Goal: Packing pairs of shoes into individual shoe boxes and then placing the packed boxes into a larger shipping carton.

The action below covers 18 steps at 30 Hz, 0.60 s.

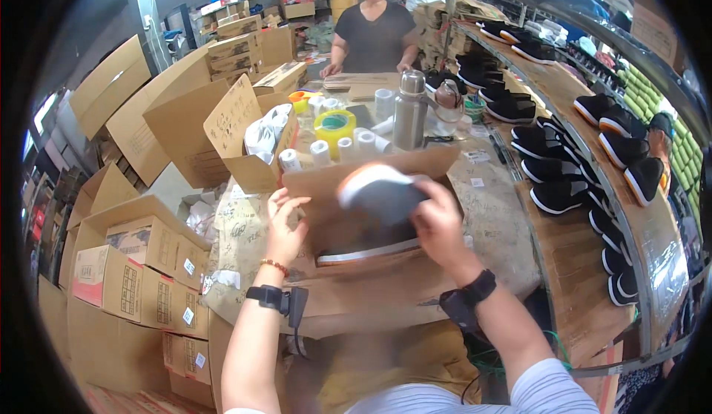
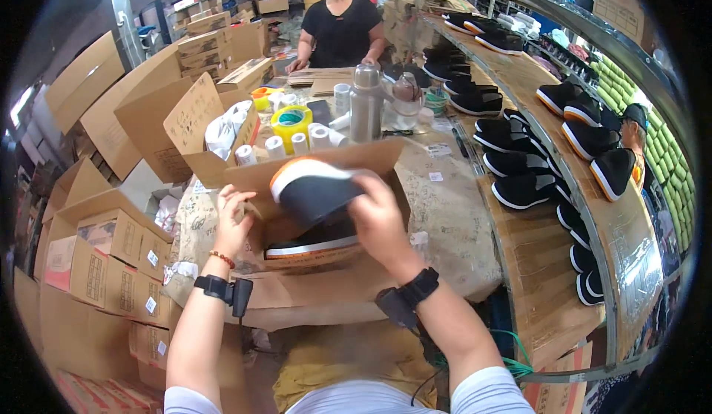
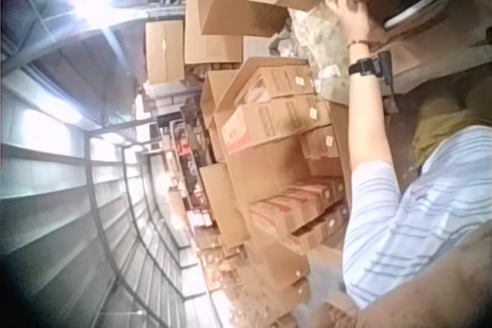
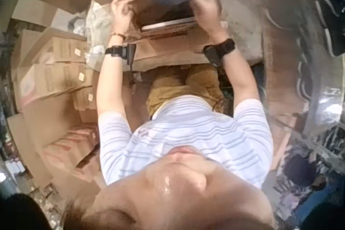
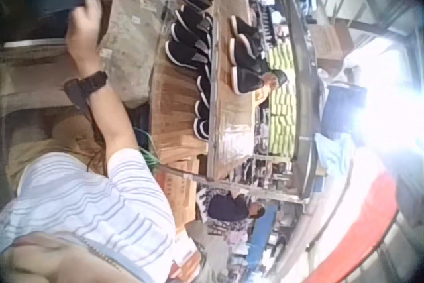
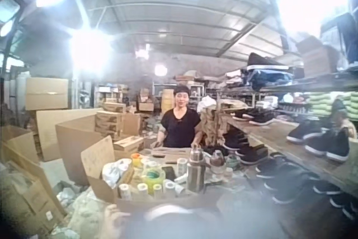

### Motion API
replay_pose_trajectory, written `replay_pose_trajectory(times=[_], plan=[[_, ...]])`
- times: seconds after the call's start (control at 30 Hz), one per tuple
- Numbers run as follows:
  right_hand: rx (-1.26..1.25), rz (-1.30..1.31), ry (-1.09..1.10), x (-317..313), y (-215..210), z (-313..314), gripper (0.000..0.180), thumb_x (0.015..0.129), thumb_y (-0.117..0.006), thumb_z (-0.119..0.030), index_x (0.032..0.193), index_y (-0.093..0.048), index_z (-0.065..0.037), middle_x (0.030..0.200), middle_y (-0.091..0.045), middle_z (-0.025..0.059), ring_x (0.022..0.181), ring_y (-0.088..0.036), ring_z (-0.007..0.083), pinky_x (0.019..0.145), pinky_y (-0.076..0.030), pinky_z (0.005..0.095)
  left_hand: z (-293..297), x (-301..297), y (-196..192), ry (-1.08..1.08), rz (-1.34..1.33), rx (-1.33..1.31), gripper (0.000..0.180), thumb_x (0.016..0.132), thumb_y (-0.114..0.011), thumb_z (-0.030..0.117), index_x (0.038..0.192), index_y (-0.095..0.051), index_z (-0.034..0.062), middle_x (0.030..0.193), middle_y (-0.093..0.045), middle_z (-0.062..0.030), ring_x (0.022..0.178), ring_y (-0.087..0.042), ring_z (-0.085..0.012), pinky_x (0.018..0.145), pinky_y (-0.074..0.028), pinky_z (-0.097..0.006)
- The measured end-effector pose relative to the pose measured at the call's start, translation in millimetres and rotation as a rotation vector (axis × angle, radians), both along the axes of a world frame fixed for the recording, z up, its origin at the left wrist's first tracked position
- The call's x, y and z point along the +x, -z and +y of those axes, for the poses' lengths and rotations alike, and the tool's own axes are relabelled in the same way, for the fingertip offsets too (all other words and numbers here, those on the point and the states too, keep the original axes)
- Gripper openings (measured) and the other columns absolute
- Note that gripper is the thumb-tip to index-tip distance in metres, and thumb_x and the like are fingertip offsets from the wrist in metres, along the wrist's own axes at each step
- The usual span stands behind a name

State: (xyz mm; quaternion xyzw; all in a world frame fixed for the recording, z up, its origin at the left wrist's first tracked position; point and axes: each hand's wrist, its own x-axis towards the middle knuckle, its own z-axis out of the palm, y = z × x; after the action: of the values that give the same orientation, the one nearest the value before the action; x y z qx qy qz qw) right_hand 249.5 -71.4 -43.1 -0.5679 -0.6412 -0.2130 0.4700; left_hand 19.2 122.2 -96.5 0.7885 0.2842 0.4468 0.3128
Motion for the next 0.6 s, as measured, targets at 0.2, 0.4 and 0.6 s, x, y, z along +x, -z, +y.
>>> replay_pose_trajectory(times=[0.2,0.4,0.6], plan=[[-0.242,0.278,0.195,77,14,-8,0.012,0.080,-0.060,-0.007,0.091,-0.062,-0.005,0.104,-0.062,0.0140,0.095,-0.060,0.0339,0.083,-0.049,0.0396,1,15,-1,-0.009,0.199,-0.003,0.057,0.070,-0.062,0.008,0.125,-0.048,0.0166,0.141,-0.022,-0.0212,0.133,-0.028,-0.0366,0.110,-0.026,-0.045],[-0.478,0.436,0.362,93,119,17,0.044,0.089,-0.052,-0.013,0.129,-0.041,0.001,0.111,-0.057,0.0273,0.113,-0.052,0.0386,0.098,-0.039,0.0458,-26,39,14,-0.106,0.186,0.176,0.076,0.066,-0.079,0.016,0.128,-0.036,0.0095,0.145,-0.013,-0.0288,0.136,-0.021,-0.0422,0.111,-0.023,-0.048],[-0.457,0.356,0.235,141,64,0,0.061,0.080,-0.064,-0.014,0.134,-0.038,-0.002,0.116,-0.057,0.0257,0.112,-0.055,0.0333,0.096,-0.043,0.0414,-10,-14,32,0.036,0.270,0.527,0.032,0.077,-0.056,-0.002,0.108,-0.059,0.0065,0.101,-0.068,-0.0096,0.098,-0.064,-0.0275,0.087,-0.048,-0.042]])
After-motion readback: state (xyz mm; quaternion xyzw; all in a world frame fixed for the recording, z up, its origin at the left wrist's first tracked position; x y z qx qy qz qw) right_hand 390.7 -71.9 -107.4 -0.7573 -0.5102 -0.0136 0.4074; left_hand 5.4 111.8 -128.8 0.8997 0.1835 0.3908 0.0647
